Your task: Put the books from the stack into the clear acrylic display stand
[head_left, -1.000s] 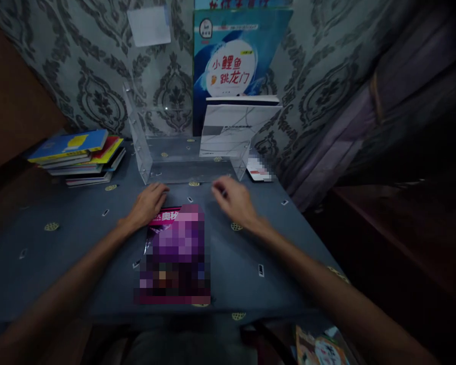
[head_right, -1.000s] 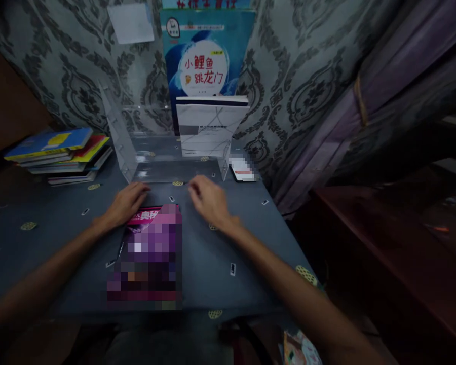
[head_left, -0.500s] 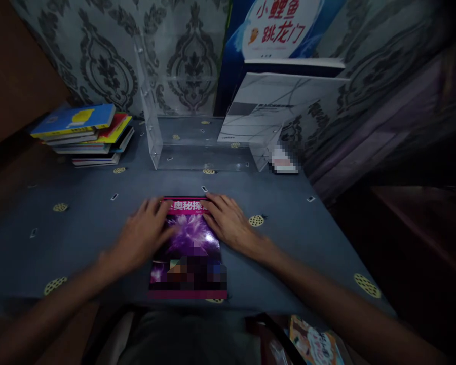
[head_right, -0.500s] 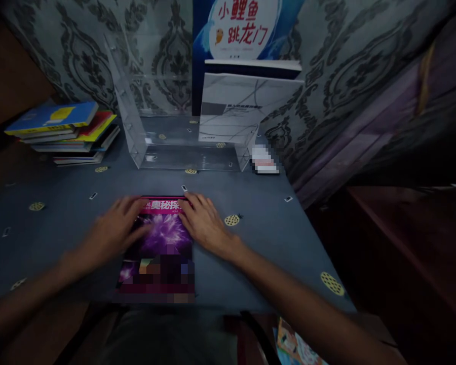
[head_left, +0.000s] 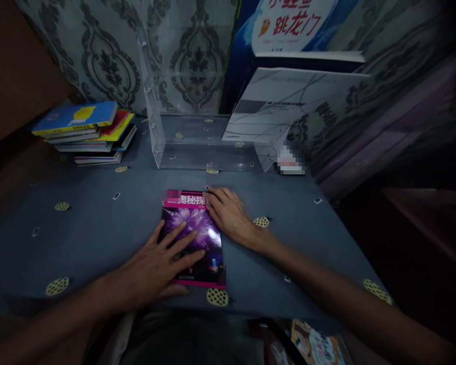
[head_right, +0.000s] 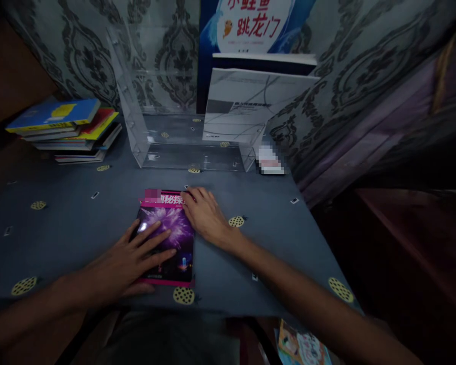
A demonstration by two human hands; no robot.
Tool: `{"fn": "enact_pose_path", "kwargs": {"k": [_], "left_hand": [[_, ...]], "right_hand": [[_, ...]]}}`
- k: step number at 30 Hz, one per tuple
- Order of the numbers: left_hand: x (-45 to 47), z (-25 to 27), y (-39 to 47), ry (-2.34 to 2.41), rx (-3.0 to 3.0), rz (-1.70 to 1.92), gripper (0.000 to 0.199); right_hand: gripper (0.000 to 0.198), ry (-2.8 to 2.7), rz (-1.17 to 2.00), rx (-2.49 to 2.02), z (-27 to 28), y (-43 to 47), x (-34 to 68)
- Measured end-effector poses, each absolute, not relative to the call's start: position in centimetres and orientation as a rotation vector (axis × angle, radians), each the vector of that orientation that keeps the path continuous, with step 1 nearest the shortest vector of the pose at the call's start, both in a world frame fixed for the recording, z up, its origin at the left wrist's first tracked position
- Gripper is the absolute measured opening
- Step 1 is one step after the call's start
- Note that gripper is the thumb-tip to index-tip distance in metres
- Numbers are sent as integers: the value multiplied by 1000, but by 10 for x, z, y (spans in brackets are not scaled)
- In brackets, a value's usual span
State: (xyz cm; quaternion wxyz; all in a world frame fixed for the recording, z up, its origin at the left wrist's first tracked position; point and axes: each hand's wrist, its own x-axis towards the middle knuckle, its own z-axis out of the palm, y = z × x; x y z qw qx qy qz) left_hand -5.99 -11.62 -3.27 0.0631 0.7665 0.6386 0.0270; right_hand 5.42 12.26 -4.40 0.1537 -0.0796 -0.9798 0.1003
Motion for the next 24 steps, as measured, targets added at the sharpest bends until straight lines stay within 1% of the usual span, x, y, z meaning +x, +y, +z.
{"fn": "enact_pose_path", "kwargs": {"k": [3,8,11,14,19,24], "left_hand": [[-70,-25,-109,1962,2279,80,67],[-94,-7,-89,1936,2221,198,62],[-114,-6,-68,2098,2164,330,40],[-127,-13,-47,2370,2123,353,30],[-130,-27,-36,2556,2121,279,27],[-131,-33,-40,2552,2112,380,29]], "right_hand": [[37,-2814,301,-314,-45,130,40],[34,-2820,246,-370,-37,132,27],[32,-2808,224,-232,-33,117,23],[34,-2811,306,-37,-33,97,16],[39,-2855,360,-18,-37,83,11],[45,-2852,392,-248,-36,104,32]]}}
